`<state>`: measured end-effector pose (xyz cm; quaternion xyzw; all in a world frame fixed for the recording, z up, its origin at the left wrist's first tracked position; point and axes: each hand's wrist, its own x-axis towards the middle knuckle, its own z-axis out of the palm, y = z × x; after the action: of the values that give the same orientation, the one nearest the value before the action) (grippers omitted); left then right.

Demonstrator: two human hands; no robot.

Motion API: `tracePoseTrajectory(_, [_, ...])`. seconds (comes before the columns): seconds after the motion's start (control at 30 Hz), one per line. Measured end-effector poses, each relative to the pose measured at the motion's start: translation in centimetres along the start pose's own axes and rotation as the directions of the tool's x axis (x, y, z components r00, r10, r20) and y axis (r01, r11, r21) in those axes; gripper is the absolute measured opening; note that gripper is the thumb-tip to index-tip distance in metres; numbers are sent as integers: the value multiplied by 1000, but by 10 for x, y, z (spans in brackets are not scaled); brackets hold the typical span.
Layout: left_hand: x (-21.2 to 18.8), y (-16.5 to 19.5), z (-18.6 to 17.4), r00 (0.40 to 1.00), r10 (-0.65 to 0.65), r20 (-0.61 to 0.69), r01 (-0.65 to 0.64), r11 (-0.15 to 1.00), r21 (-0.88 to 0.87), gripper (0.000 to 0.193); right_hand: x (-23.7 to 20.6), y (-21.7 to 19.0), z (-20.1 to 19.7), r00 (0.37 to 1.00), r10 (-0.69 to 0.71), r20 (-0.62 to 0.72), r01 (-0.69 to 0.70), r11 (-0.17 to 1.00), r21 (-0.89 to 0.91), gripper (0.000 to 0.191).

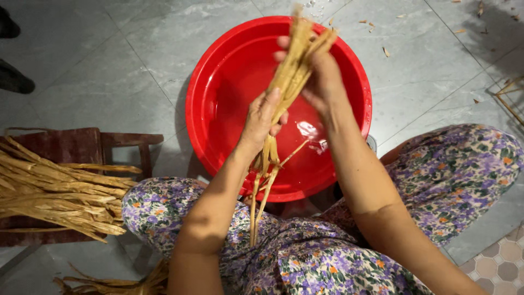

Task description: The person washes bundles of dried sticks in a red basin of water, then ties them into bundles. The person later moves a stool and uses a knife to trim the ends of the sticks.

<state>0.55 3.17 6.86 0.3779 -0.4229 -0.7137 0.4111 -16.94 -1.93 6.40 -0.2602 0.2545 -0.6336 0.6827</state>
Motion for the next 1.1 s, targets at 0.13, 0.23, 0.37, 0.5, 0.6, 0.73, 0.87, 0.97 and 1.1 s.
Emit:
tracePoseTrajectory(0.13, [2,2,0,992,13,-122,1,994,108,59,-9,13,22,988,-59,144,106,934,-340,39])
tracePoseTrajectory(0.23, [-3,-2,11,992,32,-122,-4,975,222,62,-8,5,24,989,14,-148,-51,967,-251,42])
tracePoseTrajectory(0.37, [-5,1,13,994,91,-55,-81,984,156,55,-6,-11,16,987,60,-150,-94,969,-228,55])
tracePoseTrajectory(0.5, [-1,5,0,991,114,-70,-120,989,-89,40,-8,-8,15,999,-41,19,45,925,-378,40])
tracePoseTrajectory(0.6, [1,1,-4,990,141,-5,-141,990,15,40,-10,-7,14,998,-70,8,67,922,-382,40])
tracePoseTrajectory(0.73, [6,-4,-7,996,82,-28,-84,994,-70,42,-11,-17,10,993,-35,113,64,960,-271,36])
tracePoseTrajectory(0.87, [6,-3,-11,998,57,-2,-57,975,-217,44,-11,-26,9,996,-1,93,25,965,-262,43])
tracePoseTrajectory(0.97, [3,0,-11,999,30,15,-26,980,-200,46,-11,-25,11,997,-26,79,46,965,-257,37])
tracePoseTrajectory(1.1, [2,2,-8,998,-33,47,37,996,-80,41,-9,-21,11,994,-100,49,110,955,-277,31])
